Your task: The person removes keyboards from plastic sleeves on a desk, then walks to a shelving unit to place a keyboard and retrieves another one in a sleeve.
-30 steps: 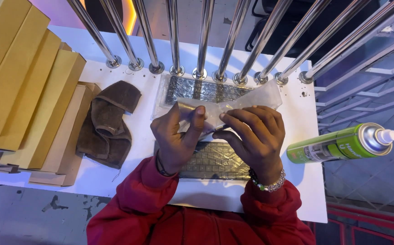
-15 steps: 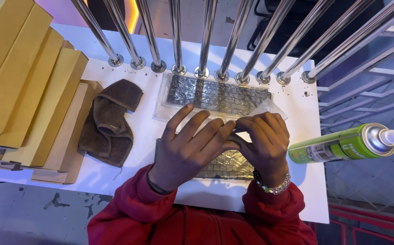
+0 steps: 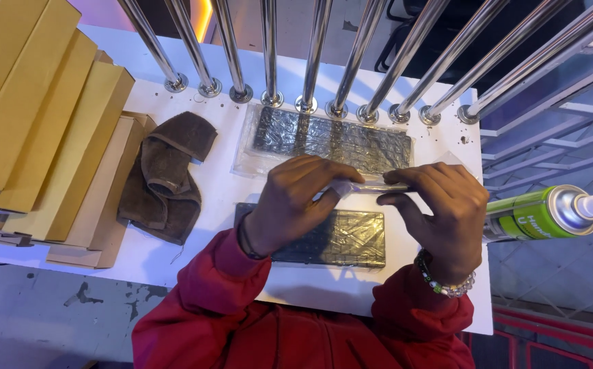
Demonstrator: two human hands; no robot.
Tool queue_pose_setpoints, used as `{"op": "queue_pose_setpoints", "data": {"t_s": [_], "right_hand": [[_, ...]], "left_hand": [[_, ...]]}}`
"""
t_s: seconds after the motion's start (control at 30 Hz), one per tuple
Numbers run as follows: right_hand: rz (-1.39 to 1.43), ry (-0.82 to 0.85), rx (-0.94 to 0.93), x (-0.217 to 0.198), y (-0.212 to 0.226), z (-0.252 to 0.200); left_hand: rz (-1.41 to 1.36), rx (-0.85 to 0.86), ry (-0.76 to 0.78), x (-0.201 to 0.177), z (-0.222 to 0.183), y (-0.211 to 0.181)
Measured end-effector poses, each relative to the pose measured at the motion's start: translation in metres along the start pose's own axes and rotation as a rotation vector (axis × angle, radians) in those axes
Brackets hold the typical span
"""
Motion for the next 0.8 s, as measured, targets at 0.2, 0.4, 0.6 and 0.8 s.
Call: {"op": "queue_pose_setpoints", "data": {"t_s": [0.2,0.4,0.6,0.8], "right_hand": [[-0.048,-0.036,0.097,0.002,0.016,-0.003],[0.066,-0.380,0.413,0.012,-0.082,-0.044],[0.695,-0.768,0.646,0.033,-0.179,-0.061],[0.908,-0.842,0.653,0.107,-0.256,-0.071]], "left_hand": [[-0.089,-0.047,-0.031,0.026,-0.004,0.007],[-0.014,-0.258,-0.032,-0.008,0.001,0.076],[-0.012,-0.686,-0.147,-0.062,-0.034,0.153],[-0.208,-0.685,-0.286,-0.032,-0.028,0.213]]}}
Point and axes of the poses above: each hand's wrist, its own z-axis towards the middle knuckle, its own x-axis out of the palm, y = z × x, the point moved 8 cm from there along z, towards the middle knuckle, and after that the axes turned 4 degrees about y, right-handed, at the moved point
